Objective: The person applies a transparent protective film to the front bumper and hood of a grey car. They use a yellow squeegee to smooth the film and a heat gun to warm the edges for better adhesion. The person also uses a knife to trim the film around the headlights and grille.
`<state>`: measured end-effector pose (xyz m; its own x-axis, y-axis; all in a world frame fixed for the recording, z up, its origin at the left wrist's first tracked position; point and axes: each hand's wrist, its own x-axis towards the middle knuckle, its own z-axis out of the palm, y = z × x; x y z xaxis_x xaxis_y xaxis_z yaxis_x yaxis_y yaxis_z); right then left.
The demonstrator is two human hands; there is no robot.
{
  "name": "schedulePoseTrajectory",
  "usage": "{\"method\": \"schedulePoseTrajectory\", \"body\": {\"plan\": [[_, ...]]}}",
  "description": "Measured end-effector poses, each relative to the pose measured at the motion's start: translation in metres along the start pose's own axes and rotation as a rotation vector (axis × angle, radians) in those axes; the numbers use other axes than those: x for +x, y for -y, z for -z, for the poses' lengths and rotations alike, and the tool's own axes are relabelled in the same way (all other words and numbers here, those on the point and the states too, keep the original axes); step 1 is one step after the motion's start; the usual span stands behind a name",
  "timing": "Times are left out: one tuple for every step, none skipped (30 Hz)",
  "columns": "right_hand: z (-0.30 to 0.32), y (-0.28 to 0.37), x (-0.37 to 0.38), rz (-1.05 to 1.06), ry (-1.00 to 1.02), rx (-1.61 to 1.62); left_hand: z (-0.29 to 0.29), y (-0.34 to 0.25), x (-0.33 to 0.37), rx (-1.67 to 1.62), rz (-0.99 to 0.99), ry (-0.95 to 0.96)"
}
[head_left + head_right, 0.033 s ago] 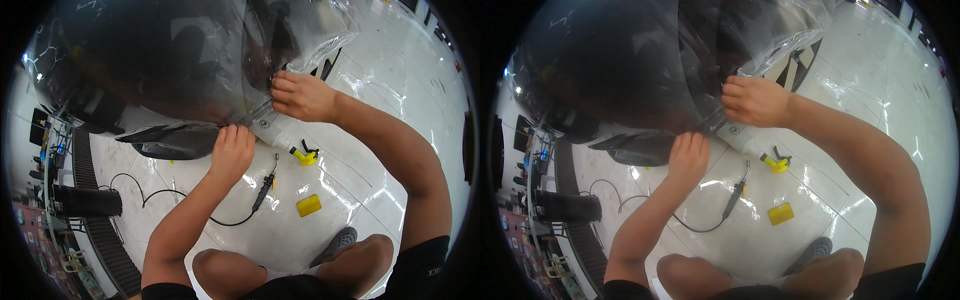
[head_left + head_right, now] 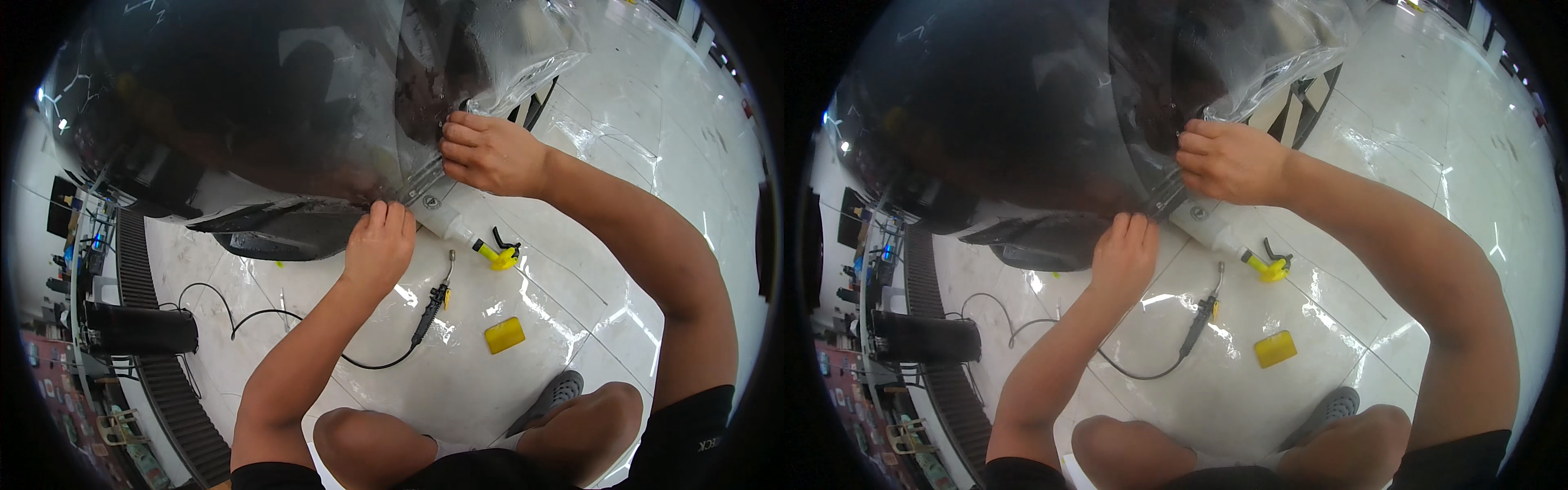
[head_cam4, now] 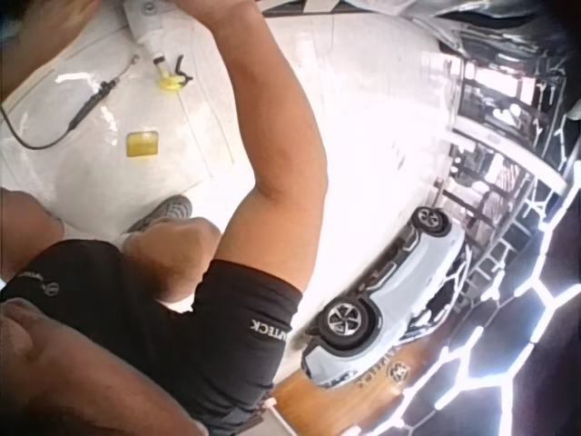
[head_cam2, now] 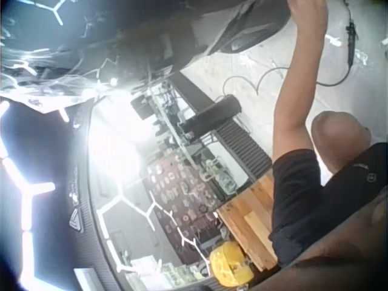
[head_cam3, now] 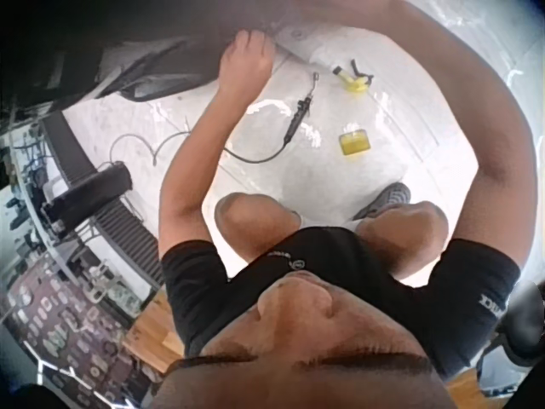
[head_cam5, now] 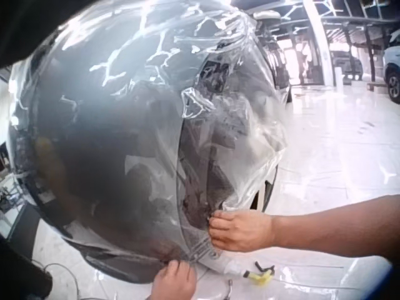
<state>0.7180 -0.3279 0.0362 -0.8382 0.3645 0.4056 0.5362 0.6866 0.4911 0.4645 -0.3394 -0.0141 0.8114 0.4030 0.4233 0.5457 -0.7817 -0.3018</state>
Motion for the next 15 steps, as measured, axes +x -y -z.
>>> {"method": "schedulePoseTrajectory", "body": {"plan": [[-0.002,0.000,0.003,-0.021,0.029,-0.016,-0.002,0.000,0.000,0.032,0.015,-0.020],[-0.004,0.000,0.005,-0.032,0.006,-0.034,-0.006,0.001,-0.001,0.061,0.029,-0.040],[-0.006,0.002,0.007,-0.042,-0.017,-0.051,-0.010,0.001,-0.002,0.090,0.043,-0.060],[-0.006,0.003,0.009,-0.052,-0.041,-0.068,-0.013,0.002,-0.002,0.079,0.044,-0.081],[-0.008,0.004,0.009,-0.076,-0.021,-0.063,-0.015,0.003,-0.003,0.072,0.045,-0.102],[-0.008,0.006,0.009,-0.100,-0.002,-0.057,-0.016,0.003,-0.004,0.066,0.048,-0.122],[-0.009,0.008,0.008,-0.124,0.017,-0.051,-0.015,0.000,-0.006,0.098,0.065,-0.085],[-0.009,0.009,0.008,-0.145,0.024,-0.056,-0.013,-0.004,-0.004,0.134,0.077,-0.049],[-0.009,0.012,0.008,-0.166,0.032,-0.061,-0.011,-0.008,-0.002,0.170,0.089,-0.014],[-0.009,0.014,0.008,-0.187,0.040,-0.067,-0.013,-0.012,-0.001,0.170,0.114,0.006],[-0.009,0.016,0.009,-0.202,0.030,-0.071,-0.014,-0.014,0.001,0.175,0.139,0.028],[-0.009,0.018,0.009,-0.217,0.022,-0.075,-0.014,-0.017,0.003,0.180,0.165,0.048],[-0.008,0.019,0.009,-0.232,0.013,-0.079,-0.014,-0.018,0.005,0.193,0.182,0.069],[-0.007,0.022,0.008,-0.263,0.021,-0.082,-0.014,-0.021,0.010,0.204,0.199,0.092],[-0.007,0.027,0.007,-0.293,0.030,-0.085,-0.013,-0.023,0.012,0.214,0.217,0.114]]}}
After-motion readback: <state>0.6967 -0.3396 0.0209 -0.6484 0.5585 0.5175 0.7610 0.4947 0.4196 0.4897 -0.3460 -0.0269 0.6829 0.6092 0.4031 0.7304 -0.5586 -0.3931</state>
